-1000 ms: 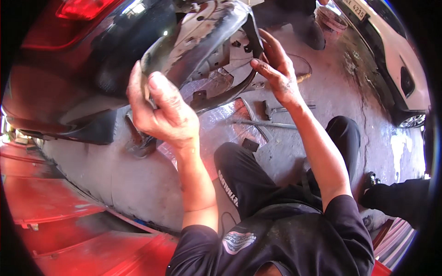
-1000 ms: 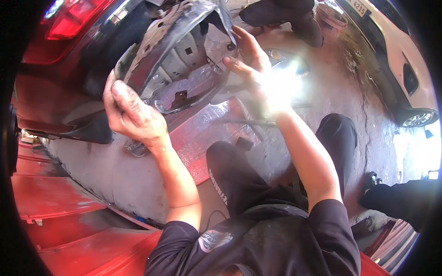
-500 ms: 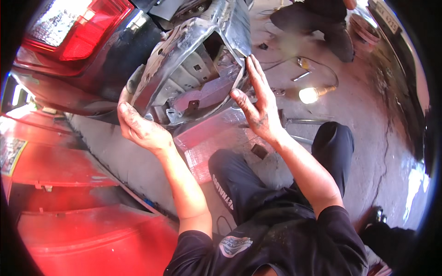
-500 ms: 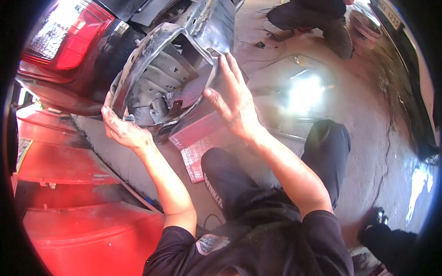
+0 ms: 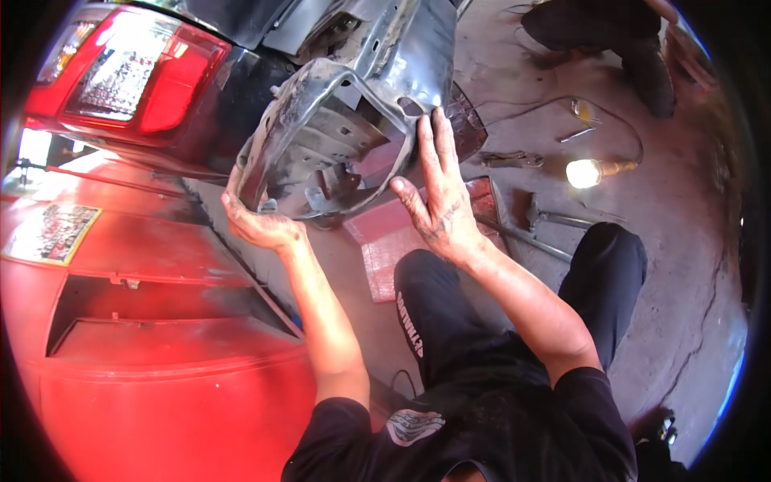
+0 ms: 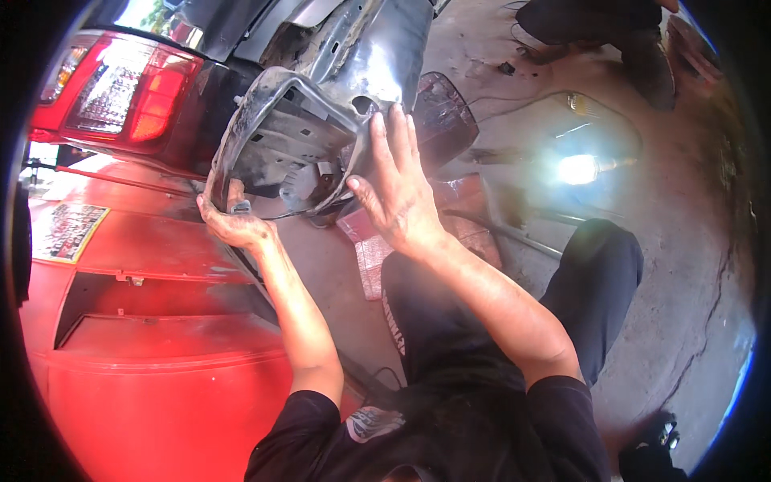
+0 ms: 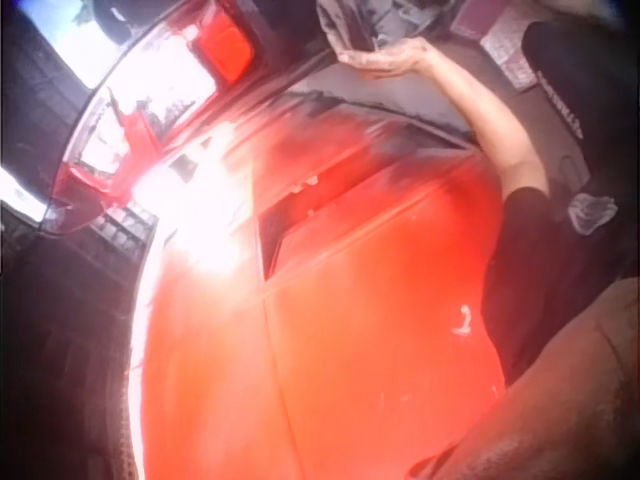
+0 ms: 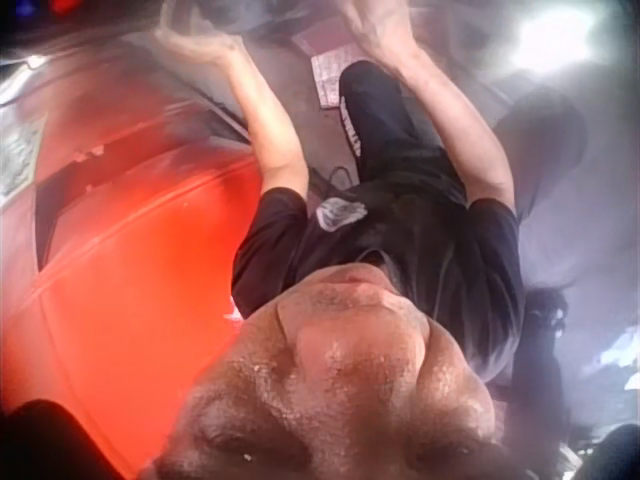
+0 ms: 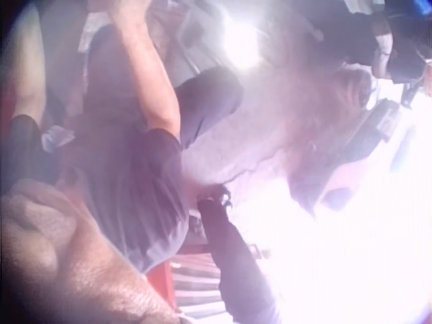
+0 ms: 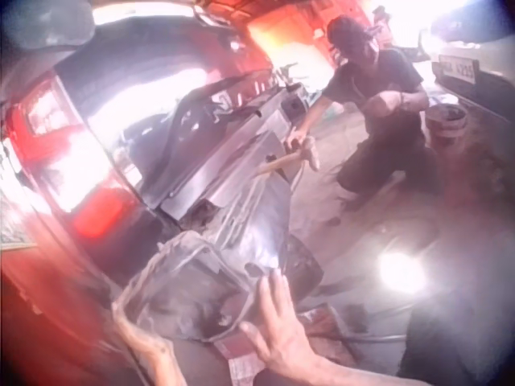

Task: The person uses a hammer and a metal bar to pry and shape the rear bumper of a red car. They repeatedly strike the bumper and use the bar to lever sections into place while kneeling on the floor.

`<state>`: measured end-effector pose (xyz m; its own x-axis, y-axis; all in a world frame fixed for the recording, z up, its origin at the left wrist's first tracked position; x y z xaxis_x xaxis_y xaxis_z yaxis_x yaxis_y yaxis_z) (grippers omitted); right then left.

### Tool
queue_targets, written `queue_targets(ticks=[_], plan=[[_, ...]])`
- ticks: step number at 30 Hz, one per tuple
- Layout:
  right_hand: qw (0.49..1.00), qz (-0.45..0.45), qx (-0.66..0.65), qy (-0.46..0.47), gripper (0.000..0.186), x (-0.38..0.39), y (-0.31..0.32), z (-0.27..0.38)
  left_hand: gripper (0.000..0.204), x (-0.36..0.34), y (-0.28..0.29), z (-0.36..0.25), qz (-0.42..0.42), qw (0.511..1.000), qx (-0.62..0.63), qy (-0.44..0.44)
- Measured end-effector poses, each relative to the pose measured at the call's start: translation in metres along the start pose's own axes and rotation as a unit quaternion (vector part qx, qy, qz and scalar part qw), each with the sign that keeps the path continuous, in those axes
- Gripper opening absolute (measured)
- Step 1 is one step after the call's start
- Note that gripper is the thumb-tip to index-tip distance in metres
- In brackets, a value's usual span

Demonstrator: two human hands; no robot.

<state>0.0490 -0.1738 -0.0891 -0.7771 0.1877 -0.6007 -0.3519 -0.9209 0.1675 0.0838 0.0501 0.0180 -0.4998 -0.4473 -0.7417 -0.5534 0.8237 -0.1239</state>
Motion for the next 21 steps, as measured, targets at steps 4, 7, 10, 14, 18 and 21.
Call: queue_targets(ticks=[4, 7, 10, 14, 18, 21], plan=[[1.000, -0.006, -0.016, 0.012, 0.081, 0.001, 0.004, -0.002, 0.059, 0.001, -0.002, -0.001, -0.022, 0.999, -0.016, 0.017], [0.999, -0.006, -0.037, 0.012, 0.080, 0.002, 0.007, -0.002, 0.058, 0.000, 0.004, 0.004, -0.028, 0.999, -0.019, 0.011], [0.999, 0.003, -0.050, 0.006, 0.076, 0.002, 0.008, -0.004, 0.057, -0.001, 0.010, 0.009, -0.043, 0.999, -0.004, 0.018], [0.998, 0.014, -0.062, -0.004, 0.076, 0.000, 0.014, -0.002, 0.056, -0.002, 0.013, 0.017, -0.072, 0.997, 0.006, 0.015], [0.997, 0.011, -0.074, 0.008, 0.076, 0.000, 0.018, -0.004, 0.056, -0.005, 0.018, 0.017, -0.040, 0.999, 0.005, 0.000], [0.995, 0.011, -0.094, 0.012, 0.073, 0.002, 0.019, -0.015, 0.056, -0.003, 0.011, 0.014, -0.067, 0.998, -0.003, 0.013]])
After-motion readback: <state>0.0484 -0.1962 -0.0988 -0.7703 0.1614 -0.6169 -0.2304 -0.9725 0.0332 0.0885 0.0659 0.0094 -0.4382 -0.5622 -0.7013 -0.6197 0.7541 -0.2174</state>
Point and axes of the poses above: each hand's wrist, its own x-axis away from the middle knuckle, its own y-axis out of the back of the hand, z = x × y, the point moved 4 cm from there along -x, towards the middle knuckle, and after that the axes turned 1 degree about -y, right-handed, at the moved point
